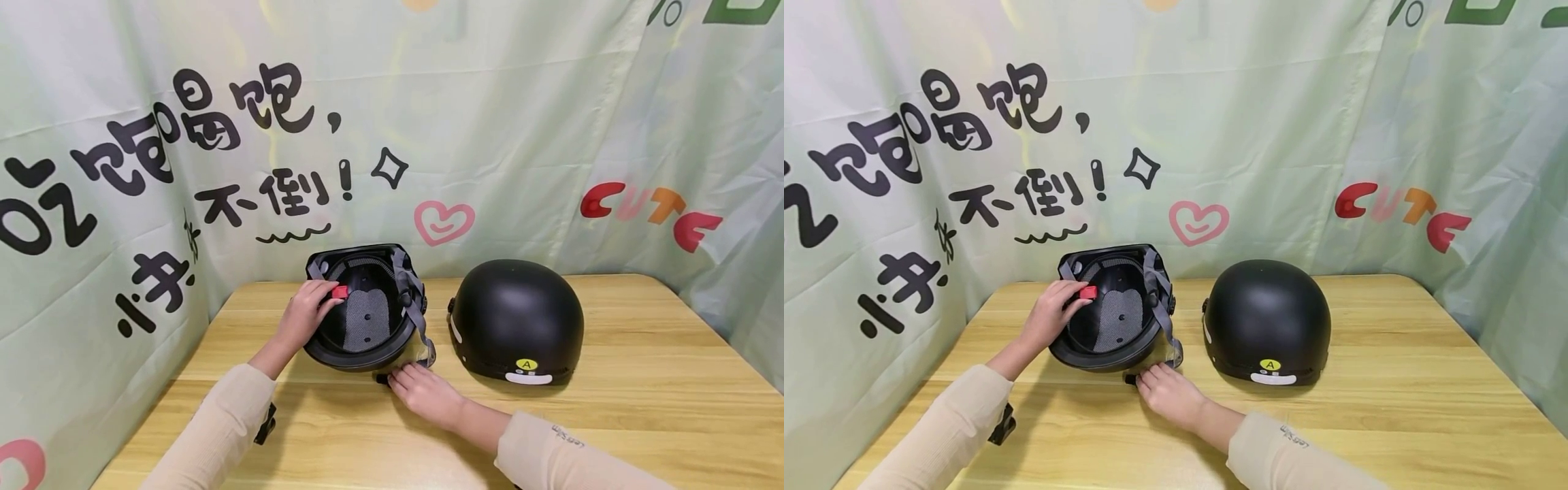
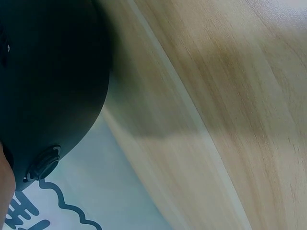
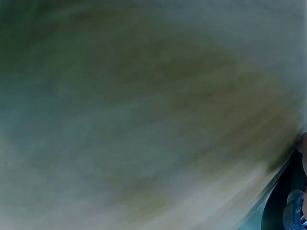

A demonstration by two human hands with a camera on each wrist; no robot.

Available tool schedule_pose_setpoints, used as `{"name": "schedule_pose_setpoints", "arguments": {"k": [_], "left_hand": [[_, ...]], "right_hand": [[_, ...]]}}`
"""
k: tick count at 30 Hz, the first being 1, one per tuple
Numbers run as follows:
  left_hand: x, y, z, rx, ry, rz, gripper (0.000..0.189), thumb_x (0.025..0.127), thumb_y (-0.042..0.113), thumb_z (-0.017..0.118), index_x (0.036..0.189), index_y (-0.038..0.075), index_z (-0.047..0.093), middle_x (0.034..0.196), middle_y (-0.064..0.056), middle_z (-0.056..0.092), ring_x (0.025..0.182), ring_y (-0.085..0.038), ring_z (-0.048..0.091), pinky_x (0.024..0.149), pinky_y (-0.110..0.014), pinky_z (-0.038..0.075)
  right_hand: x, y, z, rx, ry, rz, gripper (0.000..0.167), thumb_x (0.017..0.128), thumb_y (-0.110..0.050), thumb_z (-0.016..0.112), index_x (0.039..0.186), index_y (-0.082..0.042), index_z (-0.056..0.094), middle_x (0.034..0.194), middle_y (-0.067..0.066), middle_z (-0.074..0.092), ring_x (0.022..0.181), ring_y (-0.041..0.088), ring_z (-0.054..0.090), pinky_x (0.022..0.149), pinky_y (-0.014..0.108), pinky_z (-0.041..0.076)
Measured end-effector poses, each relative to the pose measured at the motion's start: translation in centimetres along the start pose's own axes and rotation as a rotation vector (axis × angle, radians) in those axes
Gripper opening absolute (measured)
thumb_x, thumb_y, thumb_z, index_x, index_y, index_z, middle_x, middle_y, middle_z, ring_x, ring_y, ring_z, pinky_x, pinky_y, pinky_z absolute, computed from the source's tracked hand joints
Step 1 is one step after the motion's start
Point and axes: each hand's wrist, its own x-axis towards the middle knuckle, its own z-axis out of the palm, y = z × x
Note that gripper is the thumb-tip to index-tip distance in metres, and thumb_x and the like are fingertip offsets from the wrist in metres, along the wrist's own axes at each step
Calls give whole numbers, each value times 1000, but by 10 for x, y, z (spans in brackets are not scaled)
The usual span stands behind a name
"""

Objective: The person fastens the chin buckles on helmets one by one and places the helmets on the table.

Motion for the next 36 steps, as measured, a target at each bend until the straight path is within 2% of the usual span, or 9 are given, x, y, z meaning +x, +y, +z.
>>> {"name": "schedule_pose_setpoints", "arguments": {"k": [7, 13, 16, 19, 25, 28, 36], "left_hand": [[0, -1, 0, 8, -3, 5, 29, 73, 6, 74, 98, -6, 67, 91, -17, 67, 88, -33, 61, 80, -43, 51], [-1, -1, 0, 9, -5, 9, 29, 72, 6, 75, 98, -6, 67, 91, -16, 67, 87, -31, 61, 80, -42, 52], [-1, -1, 1, 11, -4, 12, 29, 72, 7, 75, 98, -5, 67, 91, -16, 67, 87, -31, 61, 79, -42, 52], [-1, -2, 1, 10, -3, 10, 28, 73, 7, 75, 97, -5, 67, 90, -16, 67, 87, -31, 61, 79, -42, 52], [-2, -2, 1, 7, 4, 20, 28, 72, 6, 75, 97, -6, 67, 90, -16, 67, 86, -31, 61, 79, -42, 52], [-2, -2, 1, 7, 6, 22, 28, 72, 5, 75, 97, -6, 67, 89, -16, 67, 86, -31, 61, 79, -42, 52], [-2, -2, 1, 3, 8, 25, 29, 71, 6, 76, 97, -6, 67, 90, -16, 67, 87, -31, 61, 79, -42, 52]], "right_hand": [[-2, -2, -4, 125, -45, 78, 29, 78, -7, 61, 107, -10, 65, 103, 1, 62, 94, 14, 57, 86, 28, 50], [-4, -1, -2, 260, 25, 135, 22, 77, -19, 70, 98, -11, 68, 93, -2, 62, 87, 12, 56, 78, 25, 49], [-4, -1, -3, 336, 41, 157, 22, 73, -16, 73, 93, -11, 68, 87, -3, 59, 82, 12, 54, 75, 24, 47], [-5, 1, -5, 343, 57, 128, 22, 70, -17, 75, 90, -11, 67, 83, -4, 58, 80, 12, 54, 75, 25, 48], [-6, 6, -10, 256, 69, -10, 27, 67, -20, 76, 91, -13, 66, 82, -5, 64, 78, 11, 60, 80, 26, 52], [-5, 8, -13, 256, 67, -53, 27, 67, -18, 75, 92, -14, 67, 82, -5, 66, 79, 10, 61, 82, 27, 52], [1, 9, -25, 312, 98, -53, 21, 70, -17, 72, 90, -15, 66, 80, -7, 60, 75, 8, 55, 74, 21, 49]]}}
